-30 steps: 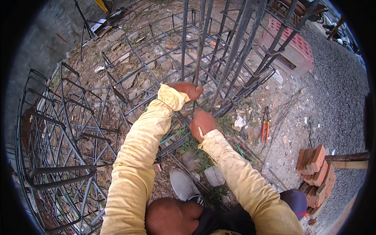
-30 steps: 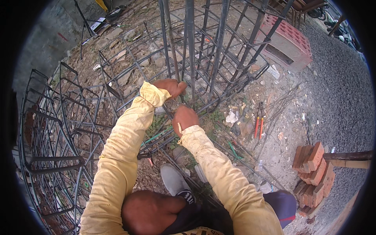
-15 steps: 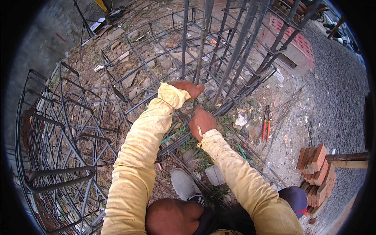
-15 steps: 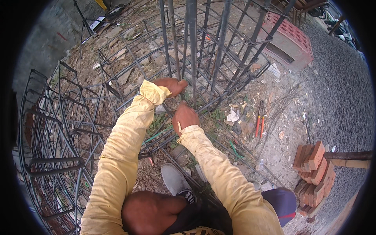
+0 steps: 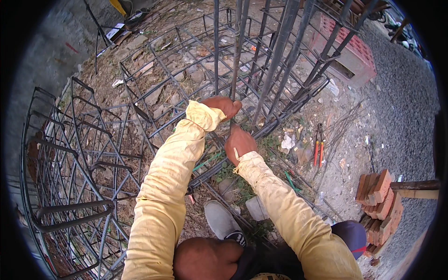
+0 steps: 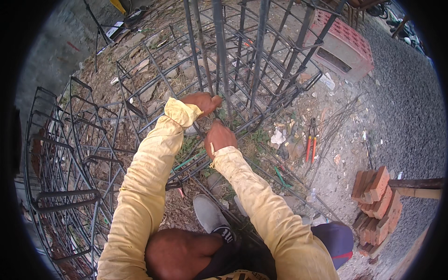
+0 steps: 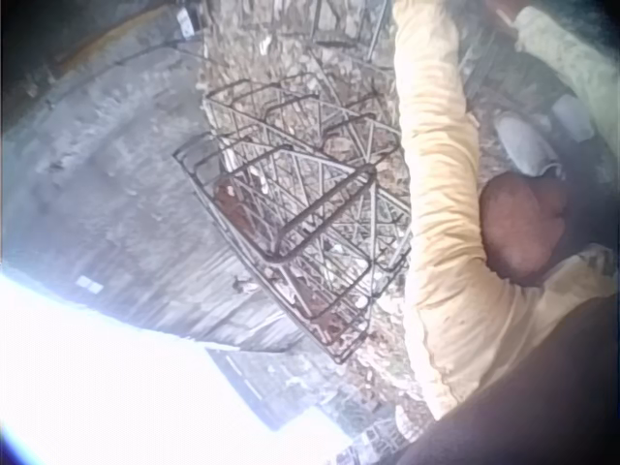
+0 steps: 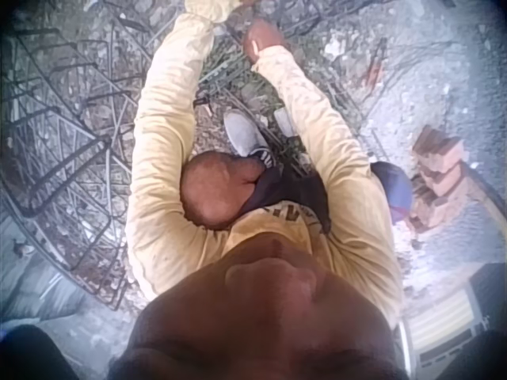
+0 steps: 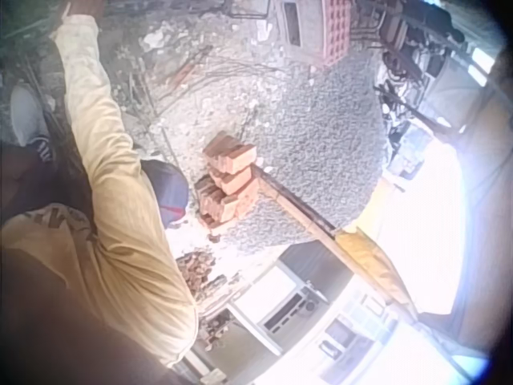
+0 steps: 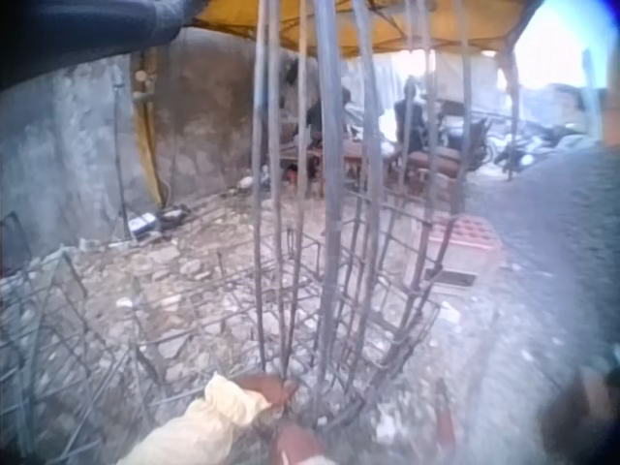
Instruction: The person assembles a metal frame structure by hand, using pliers to secure connections. They repeatedly adjust and tighten the frame components, ensuring stability throughout the process.
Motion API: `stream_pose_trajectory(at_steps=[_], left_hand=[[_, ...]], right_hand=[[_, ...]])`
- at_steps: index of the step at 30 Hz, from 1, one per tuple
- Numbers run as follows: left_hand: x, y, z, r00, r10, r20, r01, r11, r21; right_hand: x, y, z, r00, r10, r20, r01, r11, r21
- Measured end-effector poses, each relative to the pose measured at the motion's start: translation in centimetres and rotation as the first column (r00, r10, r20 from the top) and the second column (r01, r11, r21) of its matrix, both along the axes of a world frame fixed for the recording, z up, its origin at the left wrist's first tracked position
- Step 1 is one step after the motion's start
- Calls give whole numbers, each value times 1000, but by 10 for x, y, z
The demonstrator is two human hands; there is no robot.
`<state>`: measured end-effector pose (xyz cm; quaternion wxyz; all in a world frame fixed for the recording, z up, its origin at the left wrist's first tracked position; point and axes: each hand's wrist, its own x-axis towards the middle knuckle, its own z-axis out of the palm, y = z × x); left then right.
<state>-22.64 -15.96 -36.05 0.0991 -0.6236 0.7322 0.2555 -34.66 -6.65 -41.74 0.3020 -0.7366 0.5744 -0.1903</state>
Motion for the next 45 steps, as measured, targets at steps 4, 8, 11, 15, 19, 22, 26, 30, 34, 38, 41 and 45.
stream_pose_trajectory(at_steps=[4, 8, 11, 15, 19, 22, 26, 30, 34, 38, 41, 45], left_hand=[[2, -1, -4, 1000, -17, 15, 18, 1000, -14], [4, -3, -8, 999, -53, 0, 53, 999, -3], [3, -4, -10, 999, -2, -39, 4, 999, 47], [3, -6, -14, 998, 44, -40, -42, 997, 58], [4, -10, -24, 998, 29, -55, -28, 999, 19], [10, -12, -28, 997, 21, -78, -19, 1000, 19], [2, -16, -23, 995, 23, -100, -21, 999, 26], [9, -6, -20, 982, -22, -187, 23, 1000, 2], [6, -5, -25, 974, -30, -225, 21, 999, -39], [8, -2, -21, 962, -35, -272, 32, 999, -14], [8, -4, -28, 978, -68, -196, 54, 996, -76], [7, -6, -33, 988, -46, -147, 30, 994, -107]], right_hand=[[1, 0, -8, 1000, -17, 24, 18, 997, -73], [1, 0, -7, 999, -17, 33, 19, 997, -72], [1, 1, -6, 999, -24, 31, 26, 997, -75], [4, 2, -12, 998, -38, 52, 43, 994, -100], [0, 3, -19, 993, -36, 109, 53, 987, -152], [1, 2, -17, 993, -33, 115, 47, 992, -115], [-10, -8, -54, 994, 88, 68, -66, 957, -281], [-5, 4, -13, 985, -16, 172, 40, 990, -139], [-3, 5, -12, 986, -60, 155, 78, 990, -115], [7, 9, 18, 989, -87, 123, 85, 996, 21], [10, 2, 20, 988, -114, 106, 100, 986, 133], [10, -4, 16, 987, -141, 81, 129, 983, 131]])
